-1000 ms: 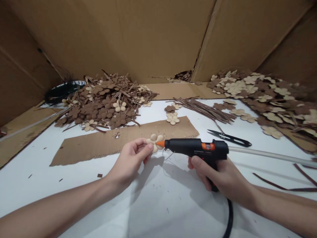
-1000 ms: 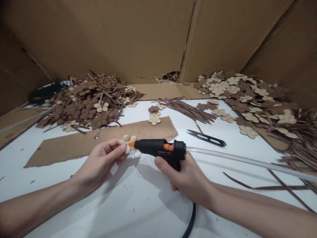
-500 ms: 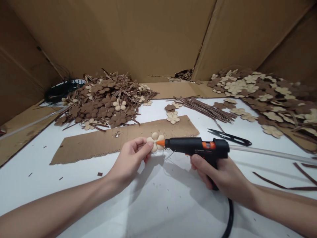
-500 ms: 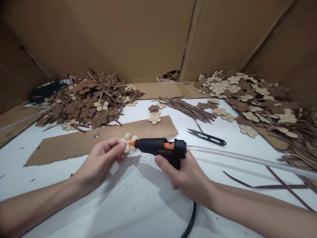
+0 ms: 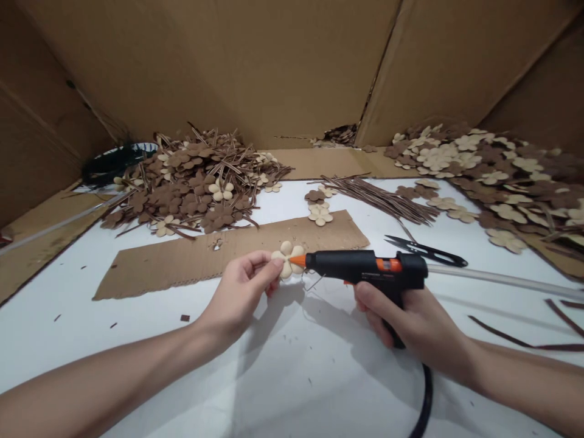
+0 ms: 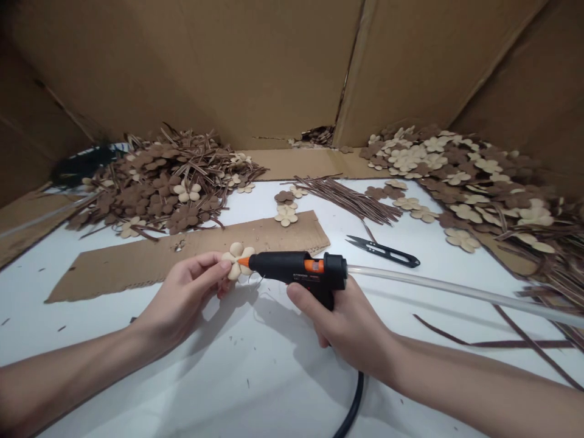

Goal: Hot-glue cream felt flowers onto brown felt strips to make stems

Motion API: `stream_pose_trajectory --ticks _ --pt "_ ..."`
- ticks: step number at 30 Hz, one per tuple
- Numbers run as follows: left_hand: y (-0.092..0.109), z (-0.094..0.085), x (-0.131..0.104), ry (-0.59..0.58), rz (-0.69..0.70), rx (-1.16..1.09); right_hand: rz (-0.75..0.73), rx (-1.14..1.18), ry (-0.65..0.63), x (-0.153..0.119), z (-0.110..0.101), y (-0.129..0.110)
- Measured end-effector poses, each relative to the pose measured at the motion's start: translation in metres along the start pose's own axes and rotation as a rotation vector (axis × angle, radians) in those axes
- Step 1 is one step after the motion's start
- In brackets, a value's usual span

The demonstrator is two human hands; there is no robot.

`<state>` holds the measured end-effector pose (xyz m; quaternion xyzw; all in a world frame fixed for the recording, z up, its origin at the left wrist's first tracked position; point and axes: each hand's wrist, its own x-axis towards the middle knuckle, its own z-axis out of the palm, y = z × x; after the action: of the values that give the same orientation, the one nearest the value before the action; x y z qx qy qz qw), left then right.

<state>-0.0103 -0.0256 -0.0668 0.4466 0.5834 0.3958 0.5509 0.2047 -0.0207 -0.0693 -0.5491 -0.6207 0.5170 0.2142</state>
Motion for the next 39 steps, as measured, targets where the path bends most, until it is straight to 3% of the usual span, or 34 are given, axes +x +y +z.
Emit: stream_pose_trajectory --ticks 39 --pt "-0.0002 0.0024 -0.0009 0.033 0.002 -0.065 -0.017 0.004 0.014 -0.0010 0.0010 0.0000"
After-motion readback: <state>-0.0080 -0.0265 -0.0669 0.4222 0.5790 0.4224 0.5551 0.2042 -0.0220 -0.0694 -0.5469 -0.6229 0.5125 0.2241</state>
